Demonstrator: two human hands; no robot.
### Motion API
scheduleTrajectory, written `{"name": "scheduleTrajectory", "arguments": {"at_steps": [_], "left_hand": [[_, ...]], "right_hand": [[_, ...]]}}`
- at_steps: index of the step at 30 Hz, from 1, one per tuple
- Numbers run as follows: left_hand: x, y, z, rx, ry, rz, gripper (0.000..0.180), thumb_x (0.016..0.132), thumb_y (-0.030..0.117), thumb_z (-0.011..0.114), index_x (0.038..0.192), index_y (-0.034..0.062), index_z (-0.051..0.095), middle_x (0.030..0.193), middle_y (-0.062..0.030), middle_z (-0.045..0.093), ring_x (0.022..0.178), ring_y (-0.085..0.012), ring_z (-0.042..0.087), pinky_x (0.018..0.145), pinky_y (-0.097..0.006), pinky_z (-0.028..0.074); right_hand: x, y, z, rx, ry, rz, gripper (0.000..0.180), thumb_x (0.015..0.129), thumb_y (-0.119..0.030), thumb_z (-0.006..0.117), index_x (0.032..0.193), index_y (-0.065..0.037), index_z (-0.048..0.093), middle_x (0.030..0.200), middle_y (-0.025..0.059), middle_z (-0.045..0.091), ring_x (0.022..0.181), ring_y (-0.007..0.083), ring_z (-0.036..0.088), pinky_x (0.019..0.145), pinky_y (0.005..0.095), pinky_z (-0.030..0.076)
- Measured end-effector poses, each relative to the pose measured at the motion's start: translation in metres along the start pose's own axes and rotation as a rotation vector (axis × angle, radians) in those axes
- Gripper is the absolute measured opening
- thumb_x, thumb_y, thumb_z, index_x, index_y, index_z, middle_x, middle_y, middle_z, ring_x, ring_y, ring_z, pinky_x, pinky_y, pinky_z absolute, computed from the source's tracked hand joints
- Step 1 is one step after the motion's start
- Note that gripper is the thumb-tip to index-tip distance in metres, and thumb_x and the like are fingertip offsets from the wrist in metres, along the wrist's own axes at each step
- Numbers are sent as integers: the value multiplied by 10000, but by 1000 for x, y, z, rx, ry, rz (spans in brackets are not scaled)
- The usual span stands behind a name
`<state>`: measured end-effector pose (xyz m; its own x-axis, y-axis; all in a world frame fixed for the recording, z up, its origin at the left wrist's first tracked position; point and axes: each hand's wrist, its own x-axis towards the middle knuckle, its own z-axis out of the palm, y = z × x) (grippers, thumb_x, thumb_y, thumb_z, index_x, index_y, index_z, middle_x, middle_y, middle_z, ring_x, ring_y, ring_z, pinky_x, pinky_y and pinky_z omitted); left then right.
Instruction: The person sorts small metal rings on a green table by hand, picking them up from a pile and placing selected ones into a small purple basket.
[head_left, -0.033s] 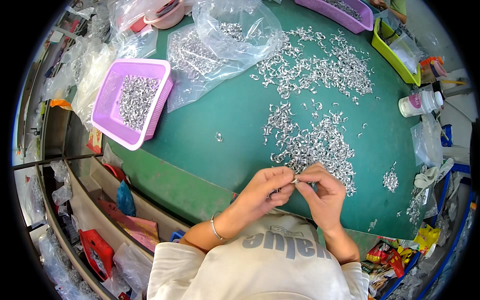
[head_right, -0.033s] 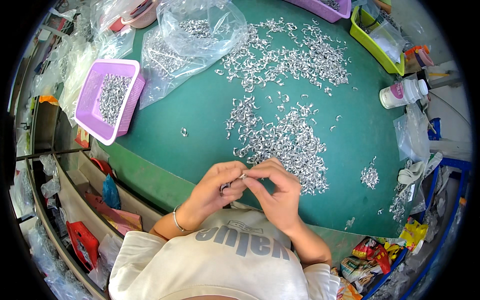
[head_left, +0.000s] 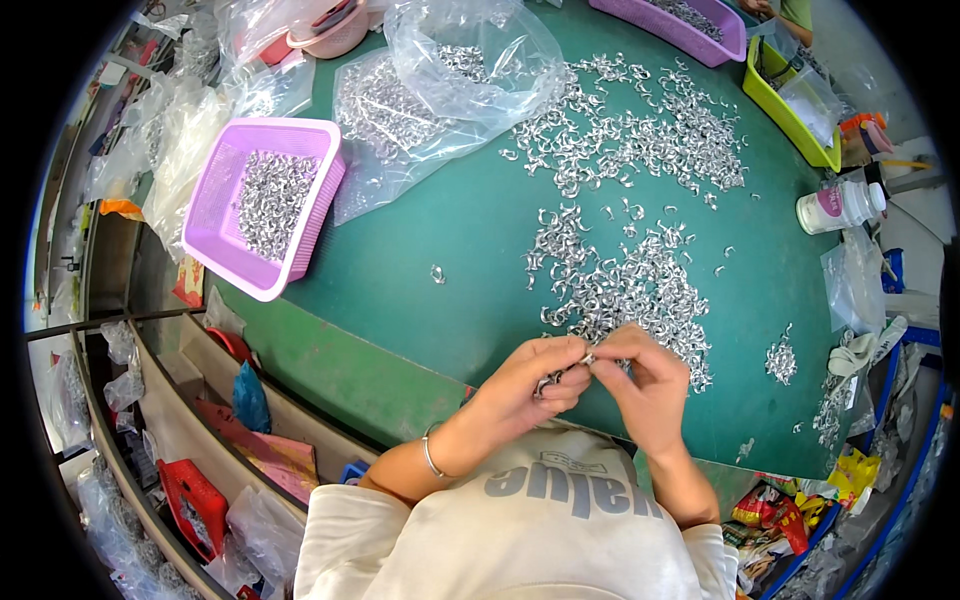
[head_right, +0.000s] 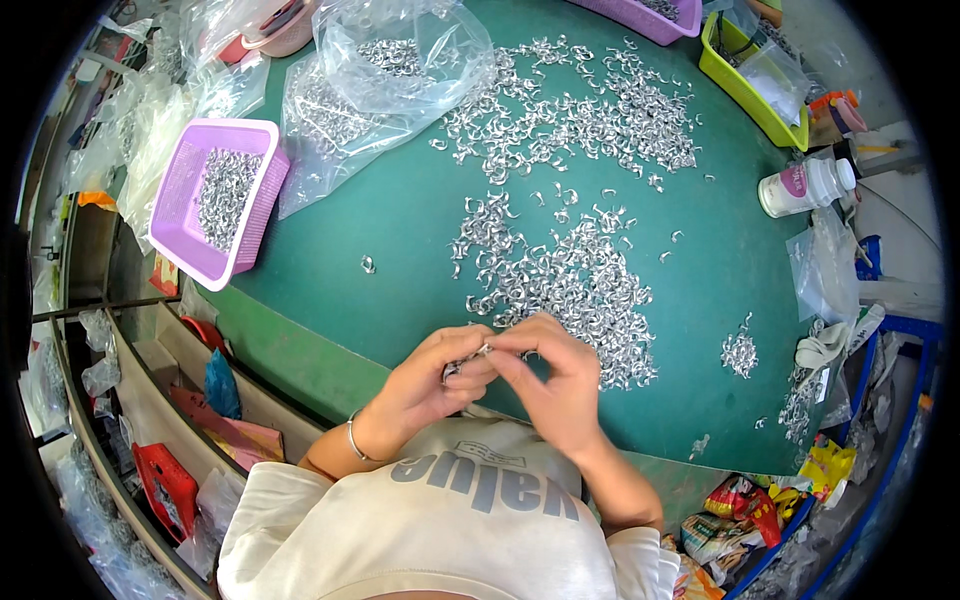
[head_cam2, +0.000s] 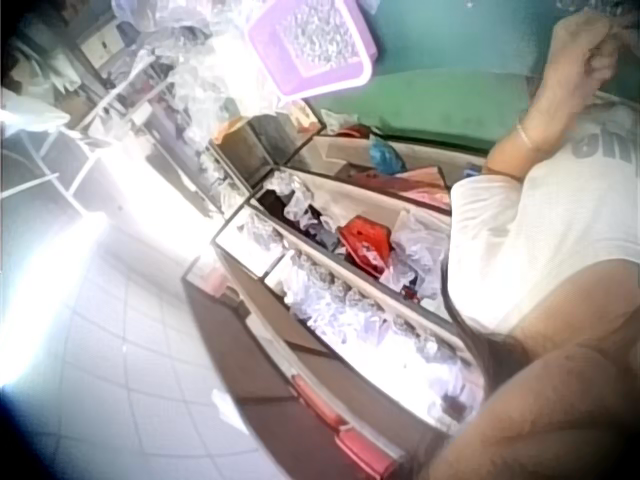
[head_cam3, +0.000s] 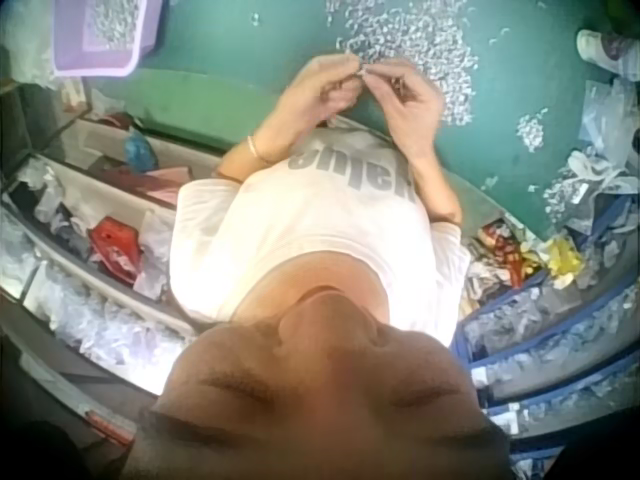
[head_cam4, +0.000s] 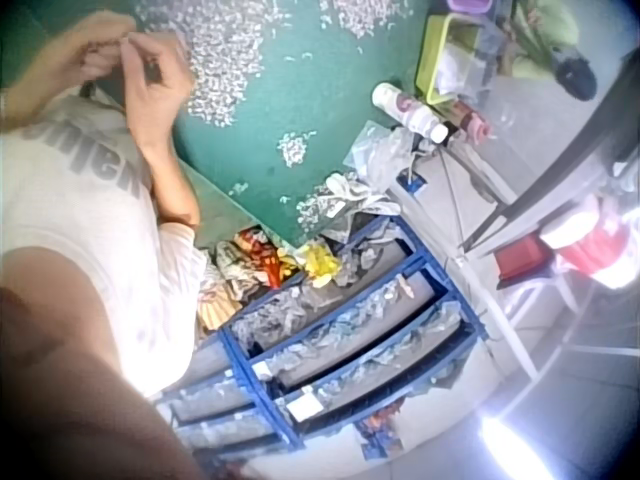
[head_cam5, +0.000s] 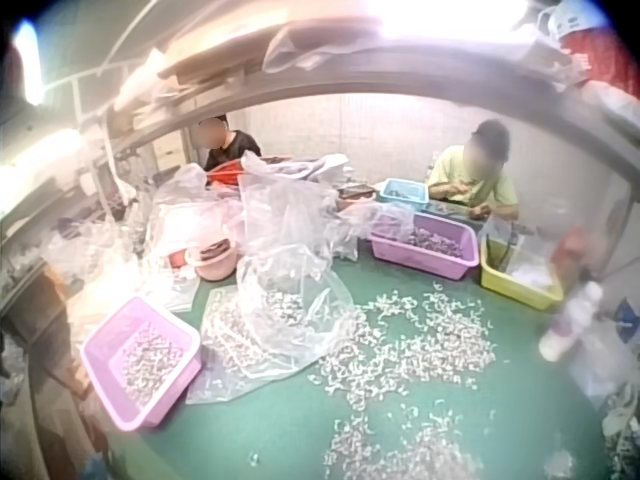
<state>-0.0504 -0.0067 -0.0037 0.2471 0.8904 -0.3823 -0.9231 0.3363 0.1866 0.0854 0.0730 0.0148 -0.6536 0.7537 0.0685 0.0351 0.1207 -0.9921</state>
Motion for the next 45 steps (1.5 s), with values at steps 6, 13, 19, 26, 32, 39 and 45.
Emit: {"name": "scheduleTrajectory", "arguments": {"at_steps": [6, 13, 19, 26, 32, 39, 45], "left_hand": [[3, -5, 2, -10, 5, 17, 174, 869, 178, 448, 741, 61, 429, 670, -21, 433, 505, -52, 329, 417, -178, 255], [6, -7, 0, 290, 86, 192, 86, 838, 86, 483, 857, 15, 529, 723, -41, 502, 561, -70, 399, 447, -179, 279], [7, -9, -9, 237, 166, 342, 174, 825, 60, 523, 978, -14, 561, 739, -11, 517, 565, -45, 399, 459, -166, 273], [5, -3, 11, 592, 317, 574, 174, 758, -3, 609, 932, -6, 600, 730, -2, 548, 692, -57, 481, 608, -187, 402], [4, -2, 10, 879, 217, 694, 63, 751, -11, 595, 810, -32, 605, 814, -66, 585, 653, -64, 488, 528, -171, 366], [-4, 0, 14, 576, 215, 373, 102, 789, 73, 603, 833, -18, 590, 715, -29, 559, 637, -59, 469, 572, -185, 371], [0, 2, 2, 21, 46, 99, 157, 838, 165, 511, 787, 19, 484, 666, -26, 435, 522, -43, 331, 438, -169, 256]], "right_hand": [[68, 46, -29, -576, 263, 25, 128, 745, -64, 618, 856, -3, 622, 807, 106, 607, 682, 199, 528, 614, 299, 420], [113, 82, -21, -1136, 210, -189, 160, 705, -70, 636, 860, -29, 624, 771, 94, 571, 835, 270, 500, 760, 358, 376], [74, 34, -16, -432, 111, 56, 136, 738, -36, 619, 870, -4, 630, 790, 58, 606, 700, 146, 535, 635, 252, 400], [21, -4, -13, 179, -87, 328, 116, 738, 27, 608, 848, 8, 639, 794, 45, 605, 691, 91, 503, 637, 228, 402], [10, -5, -15, 282, -117, 295, 107, 751, 62, 582, 842, 32, 629, 796, 62, 601, 739, 108, 533, 659, 226, 414], [2, -3, -10, 534, -80, 417, 64, 788, 40, 561, 836, 47, 603, 780, 81, 598, 702, 125, 563, 650, 242, 451], [20, 10, -14, 140, 25, 324, 63, 804, -4, 561, 840, 29, 601, 745, 61, 589, 678, 97, 544, 633, 235, 439]]}}
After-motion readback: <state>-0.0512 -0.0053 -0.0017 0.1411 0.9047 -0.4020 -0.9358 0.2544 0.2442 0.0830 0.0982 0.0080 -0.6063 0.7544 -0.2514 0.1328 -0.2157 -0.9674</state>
